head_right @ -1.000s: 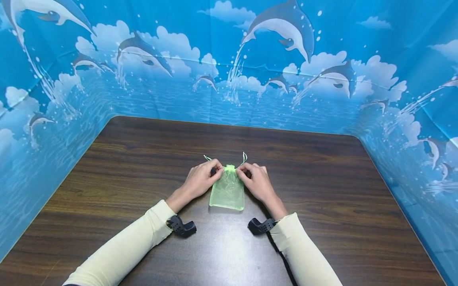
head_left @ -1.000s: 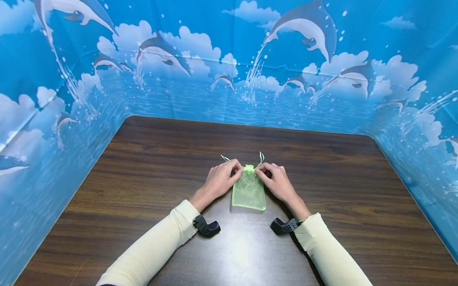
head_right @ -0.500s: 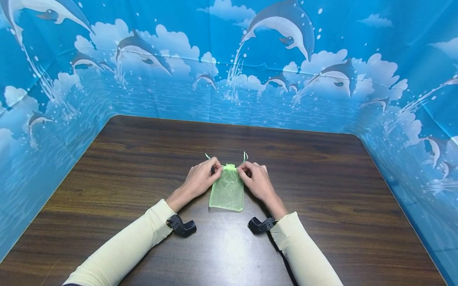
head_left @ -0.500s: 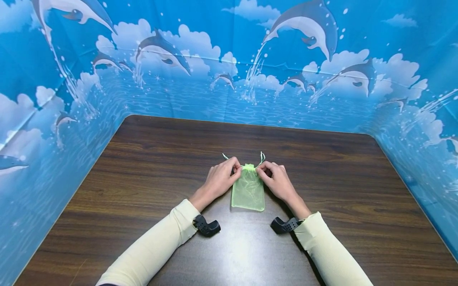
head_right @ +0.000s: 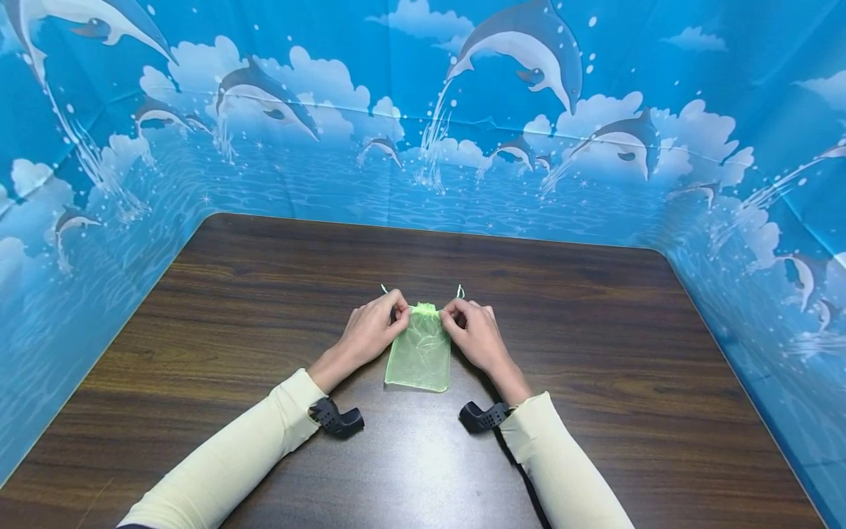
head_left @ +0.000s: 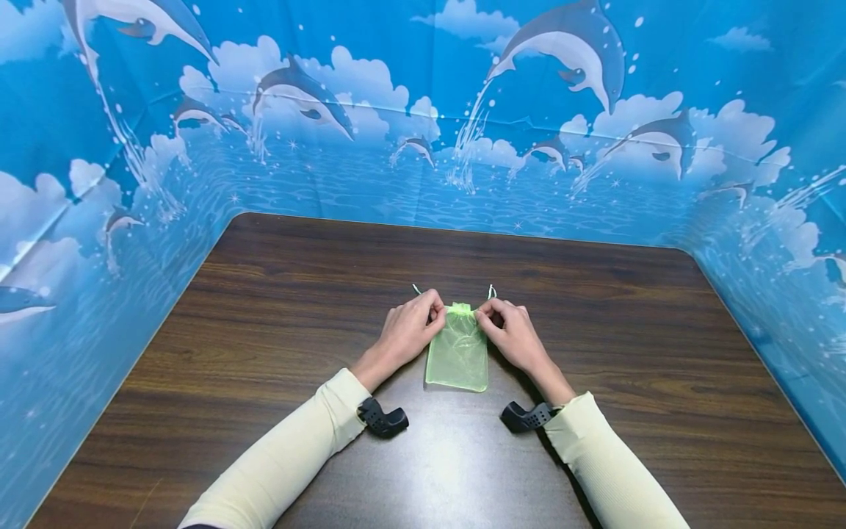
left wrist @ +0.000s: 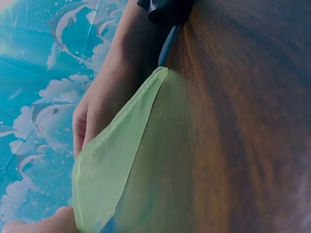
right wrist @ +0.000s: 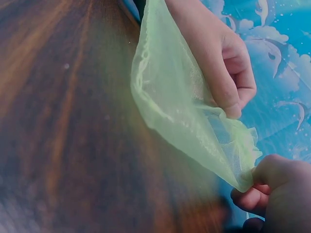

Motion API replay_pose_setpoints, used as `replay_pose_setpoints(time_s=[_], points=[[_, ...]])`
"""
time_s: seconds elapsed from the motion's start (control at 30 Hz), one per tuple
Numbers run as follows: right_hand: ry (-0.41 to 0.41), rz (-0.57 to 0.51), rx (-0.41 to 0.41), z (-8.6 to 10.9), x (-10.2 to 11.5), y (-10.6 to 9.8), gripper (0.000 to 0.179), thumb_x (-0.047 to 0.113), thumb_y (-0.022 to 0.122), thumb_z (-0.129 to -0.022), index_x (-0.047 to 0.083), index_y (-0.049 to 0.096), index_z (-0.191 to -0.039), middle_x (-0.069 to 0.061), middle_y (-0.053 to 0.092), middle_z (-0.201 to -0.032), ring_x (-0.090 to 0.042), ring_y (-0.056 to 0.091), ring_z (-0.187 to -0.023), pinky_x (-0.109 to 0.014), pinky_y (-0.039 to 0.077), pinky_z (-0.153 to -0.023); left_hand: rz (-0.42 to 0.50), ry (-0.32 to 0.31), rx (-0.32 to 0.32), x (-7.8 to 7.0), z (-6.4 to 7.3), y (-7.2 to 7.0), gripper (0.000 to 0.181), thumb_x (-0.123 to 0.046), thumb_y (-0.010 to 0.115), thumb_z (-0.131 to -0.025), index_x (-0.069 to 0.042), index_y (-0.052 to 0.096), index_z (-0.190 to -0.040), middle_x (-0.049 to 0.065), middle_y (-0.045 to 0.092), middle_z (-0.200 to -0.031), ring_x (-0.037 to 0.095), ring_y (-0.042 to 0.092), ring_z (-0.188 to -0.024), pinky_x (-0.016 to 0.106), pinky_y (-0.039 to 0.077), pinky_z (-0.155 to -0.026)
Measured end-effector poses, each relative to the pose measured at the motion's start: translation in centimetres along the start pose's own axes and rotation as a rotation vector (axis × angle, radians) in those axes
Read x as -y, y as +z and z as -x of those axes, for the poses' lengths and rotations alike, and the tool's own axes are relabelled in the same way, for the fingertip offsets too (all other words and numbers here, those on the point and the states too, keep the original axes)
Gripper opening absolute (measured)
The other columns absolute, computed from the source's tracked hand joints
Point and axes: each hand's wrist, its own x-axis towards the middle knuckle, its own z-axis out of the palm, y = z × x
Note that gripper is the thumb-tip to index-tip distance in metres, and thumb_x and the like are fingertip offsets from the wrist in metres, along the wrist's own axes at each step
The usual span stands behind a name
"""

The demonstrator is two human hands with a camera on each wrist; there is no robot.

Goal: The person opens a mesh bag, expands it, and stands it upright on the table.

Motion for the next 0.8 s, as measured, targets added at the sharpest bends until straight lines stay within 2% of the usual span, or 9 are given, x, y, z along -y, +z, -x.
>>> replay_pose_setpoints(time_s=[0.17, 0.43, 0.8], points=[[-0.003, -0.008, -0.011, 0.04, 0.02, -0.04, 0.015, 0.021, 0.063, -0.103, 0.014, 0.072, -0.092, 0.001, 0.064, -0.076, -0.011, 0.053, -0.067, -0.032, 0.037, -0.081, -0.002, 0.001, -0.008, 0.00, 0.03, 0.10, 0.009, -0.018, 0.059, -0.102, -0.022, 0.060, -0.094, -0.009, 0.060, -0.083, 0.006, 0.052, -0.064, 0.027, 0.042, -0.057], [-0.003, -0.045, -0.011, 0.03, -0.01, -0.07, 0.016, 0.018, 0.063, -0.103, 0.015, 0.072, -0.091, 0.001, 0.064, -0.075, -0.011, 0.053, -0.063, -0.024, 0.041, -0.064, -0.011, -0.006, -0.019, 0.06, 0.09, 0.16, 0.008, -0.018, 0.060, -0.102, -0.021, 0.059, -0.094, -0.009, 0.059, -0.082, 0.006, 0.051, -0.062, 0.027, 0.041, -0.056], [0.014, -0.052, -0.017, 0.03, -0.07, -0.04, 0.015, 0.017, 0.062, -0.102, 0.015, 0.071, -0.090, 0.002, 0.066, -0.076, -0.012, 0.055, -0.066, -0.024, 0.042, -0.066, -0.023, -0.006, -0.040, 0.05, 0.04, 0.14, 0.009, -0.017, 0.061, -0.101, -0.021, 0.059, -0.093, -0.009, 0.059, -0.081, 0.006, 0.052, -0.062, 0.028, 0.042, -0.055]])
